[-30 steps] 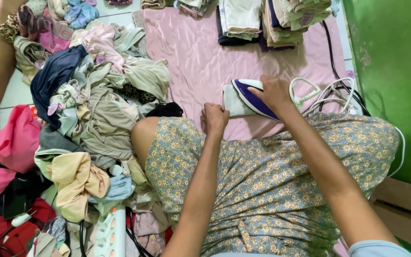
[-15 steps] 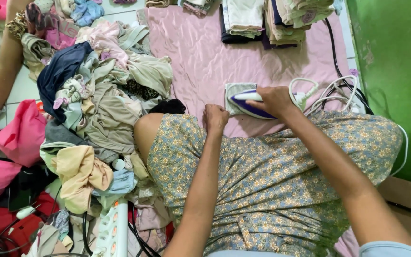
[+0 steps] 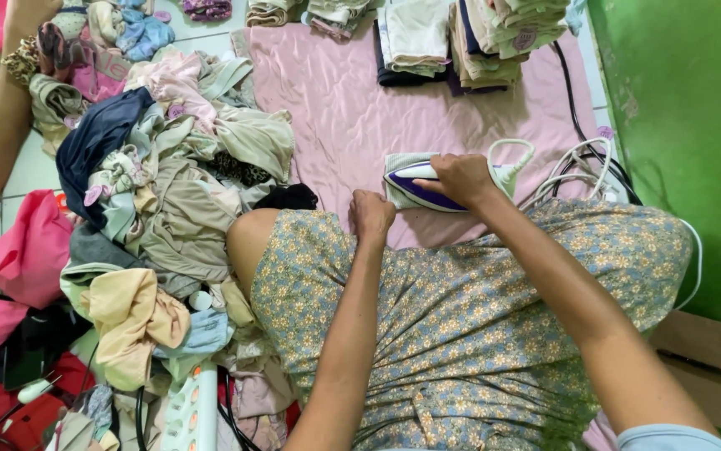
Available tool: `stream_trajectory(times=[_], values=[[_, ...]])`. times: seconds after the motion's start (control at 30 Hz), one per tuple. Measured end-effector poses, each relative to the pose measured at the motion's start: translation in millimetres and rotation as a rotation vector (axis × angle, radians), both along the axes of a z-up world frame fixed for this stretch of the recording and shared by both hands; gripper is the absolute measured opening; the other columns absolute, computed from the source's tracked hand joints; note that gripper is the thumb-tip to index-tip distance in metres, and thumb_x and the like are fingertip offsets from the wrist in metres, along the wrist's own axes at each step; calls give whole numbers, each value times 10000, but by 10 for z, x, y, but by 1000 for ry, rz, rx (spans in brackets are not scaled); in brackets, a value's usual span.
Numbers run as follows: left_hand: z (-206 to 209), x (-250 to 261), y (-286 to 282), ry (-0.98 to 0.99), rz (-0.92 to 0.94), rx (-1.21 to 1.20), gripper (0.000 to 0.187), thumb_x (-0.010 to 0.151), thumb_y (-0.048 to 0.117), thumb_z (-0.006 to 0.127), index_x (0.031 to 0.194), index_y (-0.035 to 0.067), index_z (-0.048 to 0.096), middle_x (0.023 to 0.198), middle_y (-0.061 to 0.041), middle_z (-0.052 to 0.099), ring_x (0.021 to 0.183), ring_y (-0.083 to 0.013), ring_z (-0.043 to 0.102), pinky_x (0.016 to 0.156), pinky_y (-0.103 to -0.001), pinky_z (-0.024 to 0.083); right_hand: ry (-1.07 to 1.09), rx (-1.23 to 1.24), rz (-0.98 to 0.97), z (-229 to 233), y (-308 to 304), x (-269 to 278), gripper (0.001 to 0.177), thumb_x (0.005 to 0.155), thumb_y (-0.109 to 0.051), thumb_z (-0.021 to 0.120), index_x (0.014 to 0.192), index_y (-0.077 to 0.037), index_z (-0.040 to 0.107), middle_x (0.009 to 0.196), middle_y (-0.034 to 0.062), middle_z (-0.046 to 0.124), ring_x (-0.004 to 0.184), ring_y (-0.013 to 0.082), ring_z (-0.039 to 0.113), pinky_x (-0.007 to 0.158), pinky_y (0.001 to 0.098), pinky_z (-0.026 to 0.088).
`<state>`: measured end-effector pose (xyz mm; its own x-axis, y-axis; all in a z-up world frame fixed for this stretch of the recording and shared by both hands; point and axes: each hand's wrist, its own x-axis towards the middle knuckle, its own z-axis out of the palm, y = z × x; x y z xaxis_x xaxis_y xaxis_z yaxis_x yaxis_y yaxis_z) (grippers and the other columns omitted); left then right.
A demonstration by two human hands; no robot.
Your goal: A person sits on the floor ironing small garments with an electric iron and then folding them into neat squares to be stacked.
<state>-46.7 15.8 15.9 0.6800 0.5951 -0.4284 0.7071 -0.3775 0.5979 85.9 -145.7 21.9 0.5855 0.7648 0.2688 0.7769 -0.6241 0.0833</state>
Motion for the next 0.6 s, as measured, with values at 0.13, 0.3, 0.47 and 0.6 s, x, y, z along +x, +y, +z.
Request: stream_trajectory(times=[0.13,0.3,0.47,0.6], values=[[112,-71,-33,46,37,-18,159,840,129,492,969,91,578,1118,-147,577,1173,-386,565,959,-494,507,6,-36,-66,-78,169,68,554,862,-720,563,816,-170,609,641,55,665,631,285,727,566,428,549],[-258,36,54,75,57,-35,176,841,185,504,995,139,576,1101,-97,605,1146,-353,592,896,-504,537,16,-61,-192,-104,223,285,573,889,-718,554,818,-153,617,643,62,670,621,294,723,539,437,543],[-258,44,69,119,-16,-4,200,830,187,499,991,134,607,1106,-110,615,1123,-362,614,897,-508,532,-15,-141,-387,-125,-200,514,524,960,-653,578,729,-188,651,607,41,682,611,257,734,533,396,562],[13,13,23,110,-12,14,201,821,167,487,975,127,611,1083,-120,617,1079,-364,630,875,-490,541,13,-100,-460,50,-714,589,561,972,-661,610,771,-138,648,624,92,688,607,289,732,528,421,566]])
